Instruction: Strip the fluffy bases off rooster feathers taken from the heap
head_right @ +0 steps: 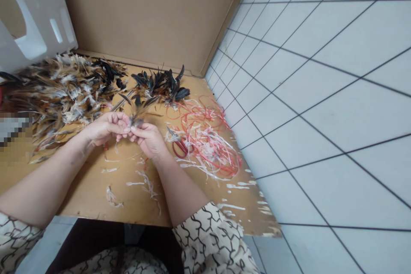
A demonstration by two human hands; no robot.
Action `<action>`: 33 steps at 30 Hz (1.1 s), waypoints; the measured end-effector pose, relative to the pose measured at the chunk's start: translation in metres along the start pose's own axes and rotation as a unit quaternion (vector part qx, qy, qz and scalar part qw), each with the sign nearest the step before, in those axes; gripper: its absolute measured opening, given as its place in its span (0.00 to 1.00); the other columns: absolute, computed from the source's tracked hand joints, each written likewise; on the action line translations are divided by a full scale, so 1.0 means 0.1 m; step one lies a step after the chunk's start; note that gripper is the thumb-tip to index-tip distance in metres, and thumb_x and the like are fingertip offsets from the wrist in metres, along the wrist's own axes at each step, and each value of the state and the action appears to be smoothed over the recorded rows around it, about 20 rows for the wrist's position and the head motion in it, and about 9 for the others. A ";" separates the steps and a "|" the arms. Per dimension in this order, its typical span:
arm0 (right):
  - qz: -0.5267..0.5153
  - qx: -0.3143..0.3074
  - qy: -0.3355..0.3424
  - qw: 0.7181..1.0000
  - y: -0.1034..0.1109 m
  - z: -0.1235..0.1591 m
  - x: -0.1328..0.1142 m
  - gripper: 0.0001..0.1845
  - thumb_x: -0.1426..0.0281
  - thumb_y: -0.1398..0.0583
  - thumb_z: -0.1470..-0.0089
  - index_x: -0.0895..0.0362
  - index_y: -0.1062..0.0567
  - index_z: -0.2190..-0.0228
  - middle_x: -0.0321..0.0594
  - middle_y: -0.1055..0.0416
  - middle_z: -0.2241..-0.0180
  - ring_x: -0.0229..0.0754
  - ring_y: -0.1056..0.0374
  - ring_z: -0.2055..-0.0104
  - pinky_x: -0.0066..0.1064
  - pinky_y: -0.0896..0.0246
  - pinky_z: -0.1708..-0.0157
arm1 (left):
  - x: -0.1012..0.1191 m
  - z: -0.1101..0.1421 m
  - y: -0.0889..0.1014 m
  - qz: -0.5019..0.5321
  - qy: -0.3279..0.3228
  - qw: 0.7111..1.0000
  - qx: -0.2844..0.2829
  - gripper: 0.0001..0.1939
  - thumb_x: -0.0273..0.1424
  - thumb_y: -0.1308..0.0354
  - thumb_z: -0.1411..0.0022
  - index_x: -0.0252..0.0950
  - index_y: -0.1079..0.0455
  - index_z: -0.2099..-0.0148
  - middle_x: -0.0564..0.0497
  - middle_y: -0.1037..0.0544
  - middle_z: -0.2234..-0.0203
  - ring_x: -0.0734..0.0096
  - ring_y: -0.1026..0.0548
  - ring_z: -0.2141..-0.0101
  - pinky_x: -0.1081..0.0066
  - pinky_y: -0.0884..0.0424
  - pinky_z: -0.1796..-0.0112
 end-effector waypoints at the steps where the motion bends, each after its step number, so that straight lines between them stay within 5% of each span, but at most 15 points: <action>1: 0.003 0.000 0.001 1.000 0.00 0.00 0.00 0.10 0.69 0.31 0.69 0.60 0.25 0.81 0.35 0.30 0.81 0.30 0.37 0.79 0.24 0.44 0.76 | 0.00 0.00 0.00 0.002 0.000 1.000 0.005 0.15 0.22 0.31 0.67 0.29 0.33 0.75 0.51 0.25 0.85 0.78 0.30 0.86 0.82 0.40 0.86; 7: 0.041 0.009 0.012 0.999 0.00 -0.01 -0.03 0.11 0.67 0.31 0.69 0.60 0.25 0.83 0.34 0.31 0.83 0.30 0.39 0.80 0.25 0.46 0.77 | 0.01 0.00 0.02 -0.010 0.001 0.999 0.032 0.14 0.21 0.33 0.68 0.30 0.33 0.75 0.51 0.25 0.86 0.78 0.31 0.87 0.81 0.40 0.87; 14: 0.007 -0.005 0.000 1.000 0.00 0.01 -0.03 0.10 0.70 0.30 0.70 0.59 0.25 0.81 0.33 0.30 0.82 0.31 0.38 0.79 0.25 0.45 0.76 | -0.03 -0.01 -0.04 -0.015 -0.011 1.000 -0.003 0.16 0.23 0.31 0.68 0.30 0.33 0.75 0.52 0.26 0.87 0.77 0.31 0.86 0.81 0.40 0.86; 22: -0.073 0.039 0.011 0.997 0.03 -0.02 -0.05 0.09 0.74 0.35 0.60 0.59 0.29 0.85 0.32 0.36 0.84 0.29 0.43 0.81 0.25 0.43 0.76 | 0.06 0.02 -0.09 -0.034 -0.079 0.996 0.003 0.17 0.28 0.30 0.66 0.31 0.31 0.71 0.53 0.25 0.82 0.79 0.29 0.81 0.79 0.35 0.79; 33: -0.127 0.040 -0.006 0.991 -0.08 -0.01 0.00 0.08 0.75 0.37 0.56 0.58 0.30 0.82 0.33 0.35 0.81 0.31 0.42 0.77 0.25 0.45 0.74 | 0.10 0.07 -0.10 -0.116 -0.130 0.982 0.069 0.17 0.30 0.29 0.65 0.32 0.33 0.73 0.56 0.28 0.84 0.78 0.29 0.81 0.77 0.32 0.76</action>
Point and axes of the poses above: each hand's wrist, its own z-axis away from the middle knuckle, its own y-axis out of the back of the hand, x = y × z, the point moved 5 cm from there along -z, towards the middle knuckle
